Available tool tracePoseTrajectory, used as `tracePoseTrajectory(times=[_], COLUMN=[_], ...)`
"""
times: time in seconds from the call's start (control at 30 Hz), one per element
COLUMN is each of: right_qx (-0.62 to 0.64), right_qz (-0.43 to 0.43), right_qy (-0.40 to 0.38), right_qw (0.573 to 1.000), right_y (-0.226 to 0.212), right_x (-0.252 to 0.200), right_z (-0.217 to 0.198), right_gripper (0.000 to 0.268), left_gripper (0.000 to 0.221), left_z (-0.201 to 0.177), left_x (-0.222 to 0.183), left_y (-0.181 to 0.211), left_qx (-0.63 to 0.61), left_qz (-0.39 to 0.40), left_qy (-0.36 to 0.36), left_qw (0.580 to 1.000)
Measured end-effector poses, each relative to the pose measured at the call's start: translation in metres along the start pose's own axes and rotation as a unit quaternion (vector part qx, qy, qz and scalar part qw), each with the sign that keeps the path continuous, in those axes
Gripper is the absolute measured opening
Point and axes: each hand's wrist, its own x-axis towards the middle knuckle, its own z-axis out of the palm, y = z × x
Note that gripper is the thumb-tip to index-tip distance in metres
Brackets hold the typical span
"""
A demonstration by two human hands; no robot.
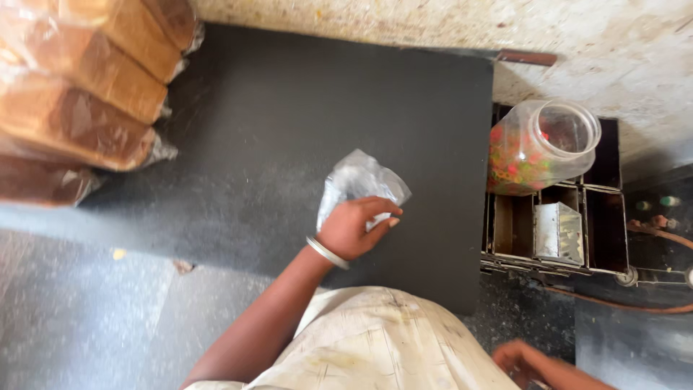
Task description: The person places a loaf of bread into a slicing machine, catches the sliced pieces into a plastic bag, and stacks the bags on a counter.
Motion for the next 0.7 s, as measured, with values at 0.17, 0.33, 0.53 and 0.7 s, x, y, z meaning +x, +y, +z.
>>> tracePoseTrajectory(times=[0.17, 0.33, 0.53, 0.7], right_qx=[-0.058, -0.122, -0.196, -0.626], right_qz=[0.06, 0.057, 0.063, -0.016], right_qy=[0.009, 0.007, -0.132, 0.154], right_qw=[0.996, 0.991, 0.97, 0.764], right_y=[-0.098, -0.142, -0.159, -0.196], right_x=[-0.018, -0.019, -0.01, 0.003], right_z=[0.04, 0.034, 0.039, 0.083], right_gripper=[0.067, 0.059, 0.083, 0.085], left_gripper=[0.02, 0.04, 0.041, 0.02], left_z=[-0.015, -0.022, -0.006, 0.006], left_x=[-0.02, -0.056, -0.079, -0.139], left_y=[0.029, 0.03, -0.025, -0.018], left_qx=[-0.058, 0.317, 0.313, 0.056], left_qz=[-0.013, 0.01, -0.187, -0.202], left_qy=[0.035, 0.297, 0.273, 0.356], left_qw=[0.998, 0.901, 0.89, 0.911])
